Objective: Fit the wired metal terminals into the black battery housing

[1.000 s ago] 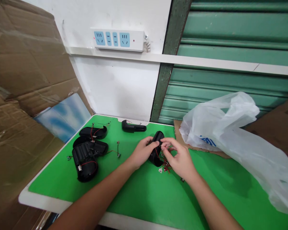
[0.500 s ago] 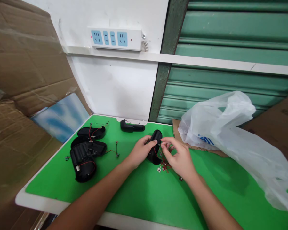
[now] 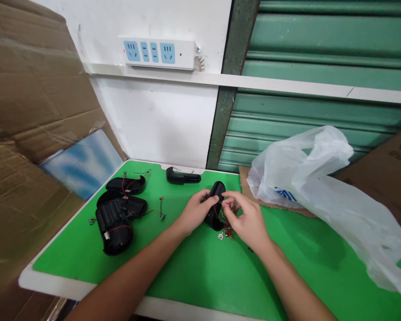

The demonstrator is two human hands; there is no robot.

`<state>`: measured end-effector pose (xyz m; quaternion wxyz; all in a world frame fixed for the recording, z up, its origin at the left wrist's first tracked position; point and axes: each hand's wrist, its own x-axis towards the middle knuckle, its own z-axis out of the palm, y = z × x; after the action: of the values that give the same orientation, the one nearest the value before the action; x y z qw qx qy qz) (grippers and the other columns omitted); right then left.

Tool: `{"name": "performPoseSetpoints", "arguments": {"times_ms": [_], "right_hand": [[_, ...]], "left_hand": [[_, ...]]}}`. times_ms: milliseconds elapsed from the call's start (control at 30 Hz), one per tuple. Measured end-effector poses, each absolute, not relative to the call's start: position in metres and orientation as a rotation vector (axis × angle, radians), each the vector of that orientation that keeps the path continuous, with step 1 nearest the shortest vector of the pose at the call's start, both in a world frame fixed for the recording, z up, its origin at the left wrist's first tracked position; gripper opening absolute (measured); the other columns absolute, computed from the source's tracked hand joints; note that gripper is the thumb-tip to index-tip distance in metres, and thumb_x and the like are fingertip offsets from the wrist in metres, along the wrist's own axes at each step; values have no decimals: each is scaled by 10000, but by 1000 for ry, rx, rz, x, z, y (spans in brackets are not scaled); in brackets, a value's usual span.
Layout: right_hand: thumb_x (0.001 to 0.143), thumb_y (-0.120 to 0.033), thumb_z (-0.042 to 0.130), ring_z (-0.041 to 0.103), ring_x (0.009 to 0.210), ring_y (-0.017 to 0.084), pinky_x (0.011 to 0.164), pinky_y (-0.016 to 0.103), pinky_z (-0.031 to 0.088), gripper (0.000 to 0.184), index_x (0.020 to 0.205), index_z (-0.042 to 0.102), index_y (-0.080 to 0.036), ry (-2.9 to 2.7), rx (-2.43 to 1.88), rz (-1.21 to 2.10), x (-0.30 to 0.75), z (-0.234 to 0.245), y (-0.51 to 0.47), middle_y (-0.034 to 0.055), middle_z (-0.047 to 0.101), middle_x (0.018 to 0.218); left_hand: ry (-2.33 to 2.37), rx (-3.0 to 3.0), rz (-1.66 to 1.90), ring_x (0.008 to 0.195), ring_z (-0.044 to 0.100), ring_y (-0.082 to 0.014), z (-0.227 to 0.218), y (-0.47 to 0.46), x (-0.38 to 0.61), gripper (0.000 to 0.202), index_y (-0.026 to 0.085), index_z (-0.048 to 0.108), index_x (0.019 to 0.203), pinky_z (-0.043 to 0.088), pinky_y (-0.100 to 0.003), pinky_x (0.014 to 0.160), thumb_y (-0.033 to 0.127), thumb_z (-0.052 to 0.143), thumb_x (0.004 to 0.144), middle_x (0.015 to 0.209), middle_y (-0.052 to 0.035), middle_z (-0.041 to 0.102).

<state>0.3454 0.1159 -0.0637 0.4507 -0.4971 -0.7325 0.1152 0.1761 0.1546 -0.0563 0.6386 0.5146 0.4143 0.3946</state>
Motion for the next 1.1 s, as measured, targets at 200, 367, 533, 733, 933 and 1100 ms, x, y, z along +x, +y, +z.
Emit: {"name": "performPoseSetpoints", "arguments": {"times_ms": [200,367,533,733,933,1100], "right_hand": [[941,-172,575,678,822,186,788,319,547,244,1166,642,-237,-1834,-1229,262,346,-63,114,27,726,938],[940,-173,572,681,827,191,791,326,552,252,1174,641,-239,-1834,-1229,258,345,-64,115,29,731,941],[940,-168,574,680,807,184,766,314,544,238,1154,647,-242,-1811,-1227,272,343,-65,115,24,732,931],[941,-166,583,680,802,176,761,301,533,186,1099,651,-238,-1794,-1222,264,342,-62,113,14,728,918],[948,-167,574,679,831,179,774,300,529,199,1125,641,-230,-1814,-1211,265,343,-63,114,23,728,942],[939,-146,584,671,828,169,760,284,518,221,1133,642,-234,-1816,-1212,273,344,-65,115,9,720,931]], "left_hand": [[951,1187,904,725,519,-138,-56,154,176,353,149,640,920,377,-253,670,466,696,776,781,11,580],[957,1191,895,730,523,-140,-55,154,176,356,152,645,934,379,-253,676,469,693,779,791,9,588],[955,1196,895,734,520,-139,-55,154,175,376,145,643,938,384,-254,679,482,691,777,796,9,582],[954,1202,896,754,526,-143,-54,154,175,377,141,642,948,391,-258,697,477,687,783,809,5,584],[956,1164,895,751,533,-145,-55,154,176,358,143,642,946,394,-260,697,458,684,781,808,4,593],[949,1148,894,746,521,-140,-55,153,176,368,136,640,946,389,-256,686,458,688,774,808,5,582]]}}
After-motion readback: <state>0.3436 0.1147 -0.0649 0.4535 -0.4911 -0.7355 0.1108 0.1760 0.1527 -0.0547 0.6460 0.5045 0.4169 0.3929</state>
